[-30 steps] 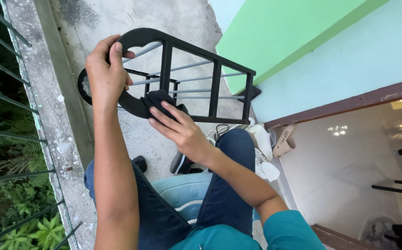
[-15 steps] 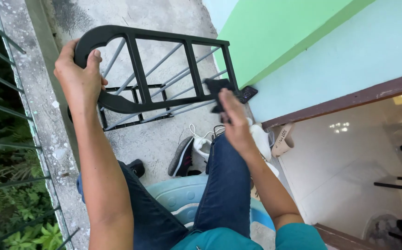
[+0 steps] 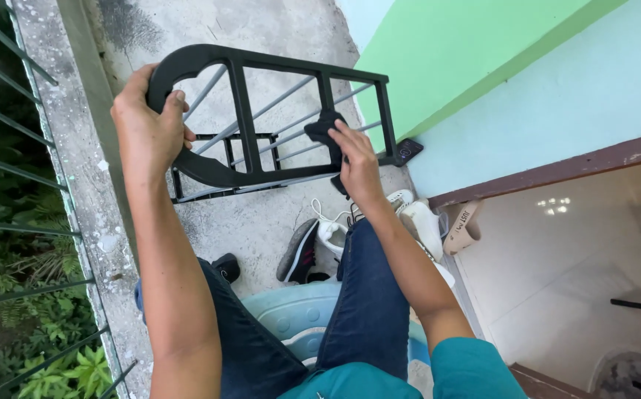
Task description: The person wipes a black metal rack with a dark cloth, rotating it to clean multiple sides and bars. The person holds the rack with one hand and wipes with the other, repeatedly turning the rack to reach different areas.
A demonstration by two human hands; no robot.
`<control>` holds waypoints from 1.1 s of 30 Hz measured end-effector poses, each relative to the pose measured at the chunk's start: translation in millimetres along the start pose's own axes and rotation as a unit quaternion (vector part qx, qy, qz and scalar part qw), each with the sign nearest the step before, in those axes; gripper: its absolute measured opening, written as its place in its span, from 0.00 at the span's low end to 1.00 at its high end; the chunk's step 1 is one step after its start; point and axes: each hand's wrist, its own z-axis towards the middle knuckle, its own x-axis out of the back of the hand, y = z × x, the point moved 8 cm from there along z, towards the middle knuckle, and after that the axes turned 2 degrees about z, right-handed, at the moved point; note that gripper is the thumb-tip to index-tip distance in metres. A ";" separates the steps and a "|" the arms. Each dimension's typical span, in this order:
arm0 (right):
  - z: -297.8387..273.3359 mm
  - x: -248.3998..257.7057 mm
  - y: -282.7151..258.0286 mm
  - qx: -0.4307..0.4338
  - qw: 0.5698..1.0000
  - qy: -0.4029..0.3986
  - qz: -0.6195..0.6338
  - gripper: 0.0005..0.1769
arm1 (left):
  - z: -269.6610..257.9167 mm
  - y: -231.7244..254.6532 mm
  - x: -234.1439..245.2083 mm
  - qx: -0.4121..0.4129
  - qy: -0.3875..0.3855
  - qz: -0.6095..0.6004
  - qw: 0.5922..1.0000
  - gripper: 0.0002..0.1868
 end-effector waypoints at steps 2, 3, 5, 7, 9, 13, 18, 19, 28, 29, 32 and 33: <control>14.1 -2.7 8.1 0.013 1.000 0.015 -0.010 0.39 | -1.3 5.3 -0.5 -0.002 -0.018 0.001 1.000 0.15; 20.7 -2.2 11.5 0.025 0.999 0.030 -0.021 0.40 | -1.9 8.5 -3.0 -0.004 -0.037 0.003 0.999 0.15; 38.1 7.1 17.9 0.015 0.998 0.033 -0.041 0.40 | -2.3 10.6 -6.4 -0.004 -0.035 0.004 0.999 0.16; 58.2 15.4 16.2 0.010 0.997 0.039 -0.058 0.41 | -0.9 10.3 -7.3 -0.007 -0.029 0.008 1.000 0.16; 69.8 43.4 2.8 0.027 0.987 0.149 -0.061 0.40 | -0.6 4.2 -7.7 0.010 -0.006 0.016 1.000 0.17; 94.6 4.0 32.3 0.003 0.999 0.047 -0.026 0.44 | -0.9 13.4 -7.7 -0.033 -0.026 0.018 0.999 0.15; 82.4 -0.3 62.8 -0.020 0.996 0.007 -0.088 0.40 | -0.7 11.8 -9.4 -0.056 -0.005 0.019 0.998 0.16; 72.2 0.8 86.2 -0.028 0.995 0.008 -0.091 0.40 | -1.6 9.2 -9.6 -0.055 -0.014 0.017 0.998 0.16; 26.3 45.9 199.6 -0.168 0.968 0.002 -0.188 0.33 | 0.7 17.2 -21.1 -0.099 0.031 0.004 0.995 0.14; 18.8 48.9 194.3 -0.172 0.969 0.011 -0.176 0.35 | 1.5 15.1 -21.5 -0.112 0.039 -0.002 0.993 0.14; -8.8 54.1 188.4 -0.178 0.970 0.026 -0.162 0.38 | 2.2 17.5 -22.8 -0.099 0.053 -0.017 0.994 0.13; -20.5 54.7 188.5 -0.181 0.970 0.033 -0.161 0.39 | 1.9 16.4 -23.4 -0.072 0.056 -0.025 0.996 0.12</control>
